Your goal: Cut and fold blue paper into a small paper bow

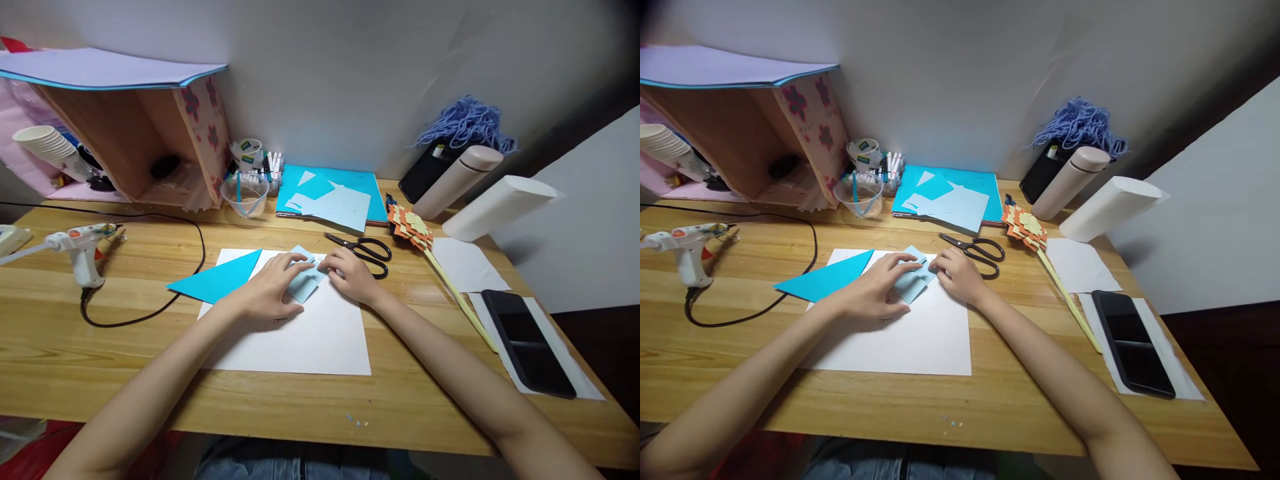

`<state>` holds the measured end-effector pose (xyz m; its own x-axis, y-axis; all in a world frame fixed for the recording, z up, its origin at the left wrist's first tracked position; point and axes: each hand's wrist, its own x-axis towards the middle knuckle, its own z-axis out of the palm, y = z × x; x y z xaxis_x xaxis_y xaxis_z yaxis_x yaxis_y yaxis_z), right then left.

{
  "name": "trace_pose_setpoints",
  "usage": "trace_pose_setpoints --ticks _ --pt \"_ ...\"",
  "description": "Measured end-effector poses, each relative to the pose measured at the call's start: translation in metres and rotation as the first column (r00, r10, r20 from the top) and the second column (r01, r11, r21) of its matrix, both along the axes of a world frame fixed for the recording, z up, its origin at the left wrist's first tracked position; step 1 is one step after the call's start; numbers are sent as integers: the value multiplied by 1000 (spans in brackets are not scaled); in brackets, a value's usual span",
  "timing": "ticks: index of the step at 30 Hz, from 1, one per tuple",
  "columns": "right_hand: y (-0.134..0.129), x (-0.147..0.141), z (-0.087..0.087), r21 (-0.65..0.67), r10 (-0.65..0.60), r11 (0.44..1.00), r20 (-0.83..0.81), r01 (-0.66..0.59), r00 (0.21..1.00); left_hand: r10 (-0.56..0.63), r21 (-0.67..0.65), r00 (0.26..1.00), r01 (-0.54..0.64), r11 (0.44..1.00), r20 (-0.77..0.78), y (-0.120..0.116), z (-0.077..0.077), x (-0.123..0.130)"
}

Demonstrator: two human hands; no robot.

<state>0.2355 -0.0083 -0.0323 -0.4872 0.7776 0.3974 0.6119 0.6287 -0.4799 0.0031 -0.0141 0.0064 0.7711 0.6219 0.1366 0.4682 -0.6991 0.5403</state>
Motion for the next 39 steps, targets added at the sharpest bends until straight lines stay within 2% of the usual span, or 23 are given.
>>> trace_pose_setpoints --ticks 4,7,10,14,18,24,26,28,31,34,37,39 --pt "1 1 1 -8 2 1000 20 -2 1000 16 121 1000 -14 993 -18 2 -8 3" --pt "1 1 2 -5 8 1000 18 -8 1000 45 149 999 -44 988 -9 5 -9 4" --pt "1 2 2 25 51 998 29 -52 998 159 126 987 -156 980 -9 6 -9 4" --pt "-2 2 2 56 175 983 44 -178 984 353 34 935 -354 935 44 9 -14 2" --pt "-9 -5 3 91 258 962 -8 -257 966 428 -80 896 -421 904 119 13 -21 0" --pt "-14 -19 3 152 198 967 52 -203 979 424 -128 891 -407 904 160 15 -28 2" --pt "-15 -22 4 124 201 970 68 -208 977 427 -164 888 -401 901 174 16 -28 2" --pt "-17 -25 6 66 162 985 16 -162 987 428 -210 884 -390 897 185 16 -27 1" --pt "-20 -29 7 -64 17 998 -120 -25 993 416 -274 882 -353 895 222 15 -23 0" --pt "-22 -32 6 -232 -129 969 -179 85 975 400 -303 883 -322 897 245 13 -20 0" --pt "-22 -34 4 -337 -184 935 -207 106 961 386 -233 899 -338 912 206 11 -22 3" --pt "-22 -33 2 -349 -200 931 -237 109 951 399 -167 898 -371 914 185 10 -25 7"
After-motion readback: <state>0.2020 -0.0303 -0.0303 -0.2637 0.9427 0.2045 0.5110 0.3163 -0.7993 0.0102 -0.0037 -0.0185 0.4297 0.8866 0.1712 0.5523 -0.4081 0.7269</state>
